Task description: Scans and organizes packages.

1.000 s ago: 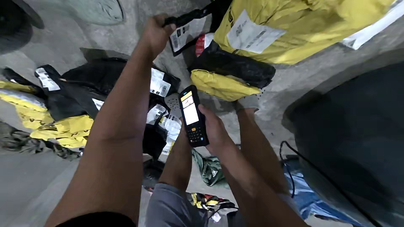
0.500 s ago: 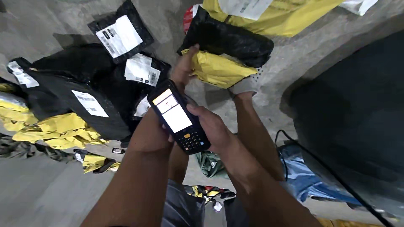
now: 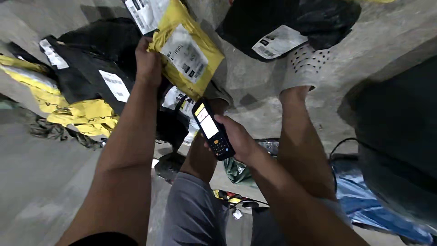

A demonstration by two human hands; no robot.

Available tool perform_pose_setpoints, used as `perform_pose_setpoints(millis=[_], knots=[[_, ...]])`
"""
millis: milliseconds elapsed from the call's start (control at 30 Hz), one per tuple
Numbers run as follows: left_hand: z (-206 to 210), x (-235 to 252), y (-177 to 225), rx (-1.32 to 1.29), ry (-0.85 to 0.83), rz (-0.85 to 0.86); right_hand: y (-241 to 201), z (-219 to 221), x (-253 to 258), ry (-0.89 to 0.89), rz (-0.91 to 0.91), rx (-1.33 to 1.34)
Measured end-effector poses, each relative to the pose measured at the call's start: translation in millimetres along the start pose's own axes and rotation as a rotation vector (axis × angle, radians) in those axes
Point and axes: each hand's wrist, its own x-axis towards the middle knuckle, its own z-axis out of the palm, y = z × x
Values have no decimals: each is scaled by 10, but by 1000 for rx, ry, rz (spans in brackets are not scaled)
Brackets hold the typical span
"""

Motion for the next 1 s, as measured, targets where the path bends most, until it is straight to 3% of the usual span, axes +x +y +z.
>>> perform_pose_setpoints(millis=[67, 233, 333, 467, 567, 700, 833, 1000], knots=[[-160, 85, 60, 47, -40, 57, -27, 1, -12, 53, 17, -2], [-285, 166, 215, 154, -167, 124, -87, -64, -58, -49, 4, 108], [-352, 127, 296, 246, -207, 39, -69, -50, -49, -28, 34, 93], [-365, 127, 507, 852, -417, -181, -36, -29, -45, 128, -34, 193], [-123, 300, 348, 1187, -445, -14, -3, -25, -61, 345, -198, 303], [719, 282, 588, 857, -430, 241, -135, -126, -87, 492, -369, 456], [1587, 231, 843, 486, -352, 370, -207, -198, -87, 490, -390, 533], [1803, -109, 841, 275, -166, 416, -223, -173, -137, 411, -481, 492]])
